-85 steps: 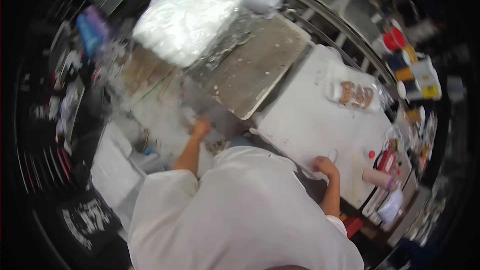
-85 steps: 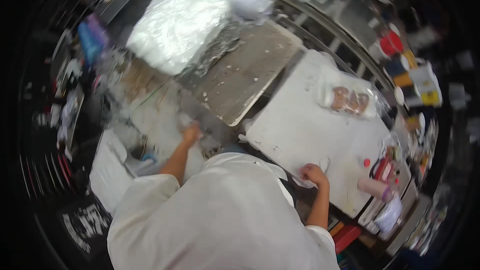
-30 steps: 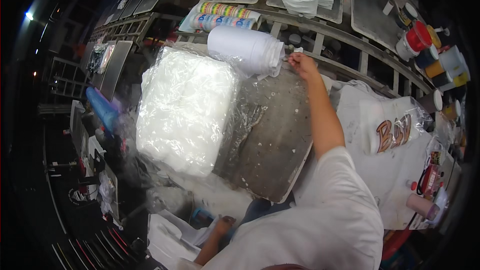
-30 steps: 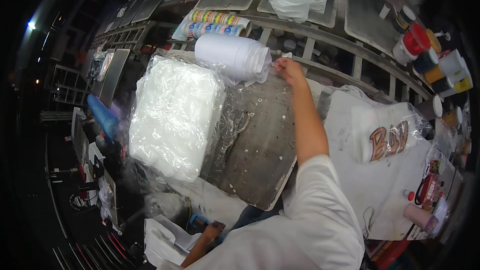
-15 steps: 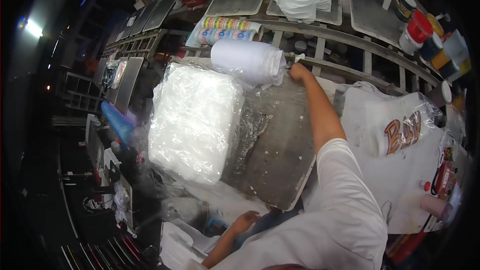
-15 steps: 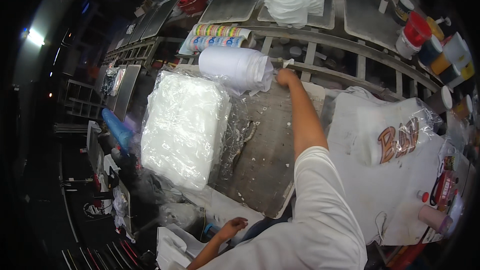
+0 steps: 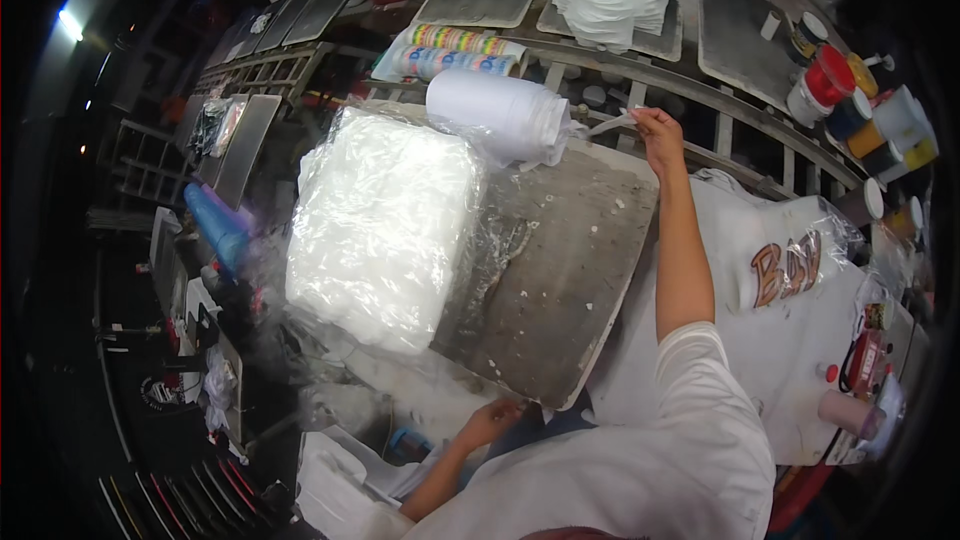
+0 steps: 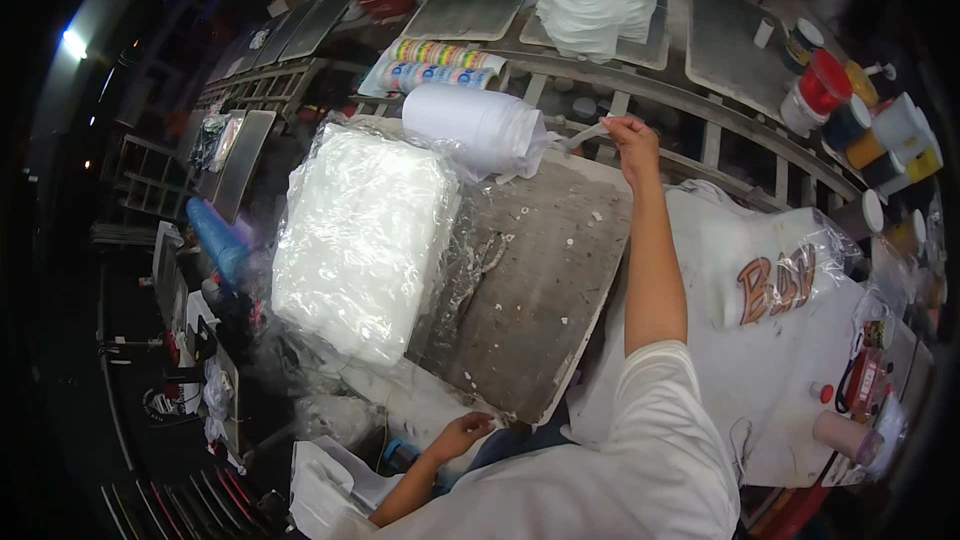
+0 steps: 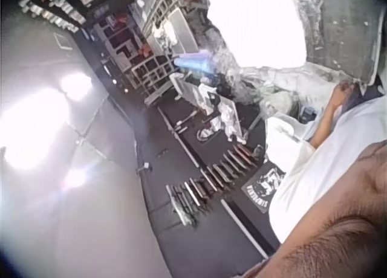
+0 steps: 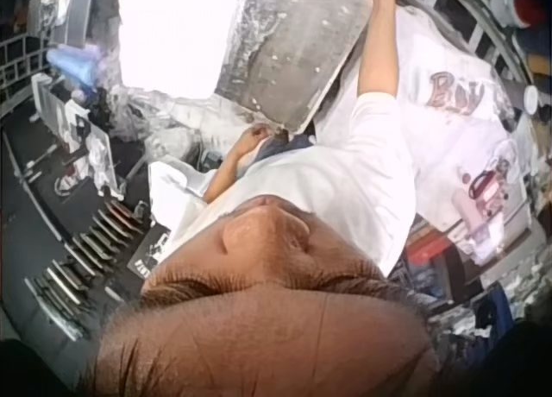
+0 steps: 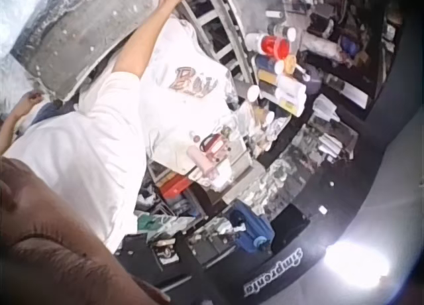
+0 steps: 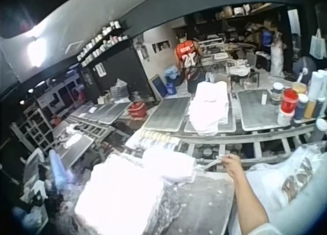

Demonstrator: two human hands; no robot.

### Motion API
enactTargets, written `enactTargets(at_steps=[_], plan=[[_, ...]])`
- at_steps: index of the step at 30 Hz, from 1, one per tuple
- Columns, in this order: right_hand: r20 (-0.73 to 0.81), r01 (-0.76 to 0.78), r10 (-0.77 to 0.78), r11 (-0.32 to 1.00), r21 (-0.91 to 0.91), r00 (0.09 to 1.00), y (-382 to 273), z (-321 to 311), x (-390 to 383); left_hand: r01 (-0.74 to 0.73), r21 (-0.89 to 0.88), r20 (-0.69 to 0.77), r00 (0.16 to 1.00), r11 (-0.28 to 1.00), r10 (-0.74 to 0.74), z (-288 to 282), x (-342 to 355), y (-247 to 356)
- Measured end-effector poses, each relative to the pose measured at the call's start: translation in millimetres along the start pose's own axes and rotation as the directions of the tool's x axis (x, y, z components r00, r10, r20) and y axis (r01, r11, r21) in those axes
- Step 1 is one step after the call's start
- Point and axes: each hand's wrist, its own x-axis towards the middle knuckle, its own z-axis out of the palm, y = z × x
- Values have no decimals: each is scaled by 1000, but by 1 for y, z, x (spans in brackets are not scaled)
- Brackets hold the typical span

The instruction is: The person picks up a stack of plastic bags, places them on a table, and uses shears to cut several strips of white adhesive tape from a roll.

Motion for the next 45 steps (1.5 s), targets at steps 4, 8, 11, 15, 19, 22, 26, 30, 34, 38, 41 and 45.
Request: enactTargets(at_steps=[4, 8, 11, 15, 19, 22, 26, 30, 34, 38, 41, 45], plan=[[203, -1, -20, 995, 105, 979, -60, 29, -66, -124, -267, 50, 989, 956, 142, -15, 10, 79], [353, -100, 80, 994, 38, 932, -99, 74, -177, -295, -226, 0, 953, 929, 303, -25, 18, 157], [302, -318, 335, 942, -105, 892, -100, 96, -259, -353, -555, -35, 914, 753, 403, -22, 34, 195], [305, -402, 477, 873, -278, 824, -82, 108, -364, 161, -925, 331, 785, 344, 524, -18, 37, 209], [67, -491, 545, 797, -352, 836, -71, 109, -438, 5, -956, 139, 889, 294, 436, -20, 47, 182], [-9, -526, 602, 689, -498, 798, -79, 87, -464, -122, -897, 48, 928, 424, 368, -40, 41, 193], [-135, -452, 505, 581, -677, 852, -97, 50, -483, -261, -828, -81, 932, 496, 354, -67, 55, 190], [-259, -399, 375, 365, -841, 890, -125, 18, -481, -270, -693, -119, 957, 669, 263, -81, 75, 180], [-338, -401, 241, 302, -865, 910, -119, -33, -477, -320, -360, -255, 937, 877, 237, -67, 127, 178], [-394, -402, 84, 254, -880, 915, -85, -97, -481, -405, 350, -340, 785, 845, 518, -71, 223, 216], [-388, -372, 24, 346, -861, 921, -79, -135, -482, -282, 597, -424, 684, 751, 594, -94, 301, 261], [-533, -667, 408, 536, -517, 741, -100, -169, -475, 127, 699, -655, 510, 704, 558, -129, 381, 249]])
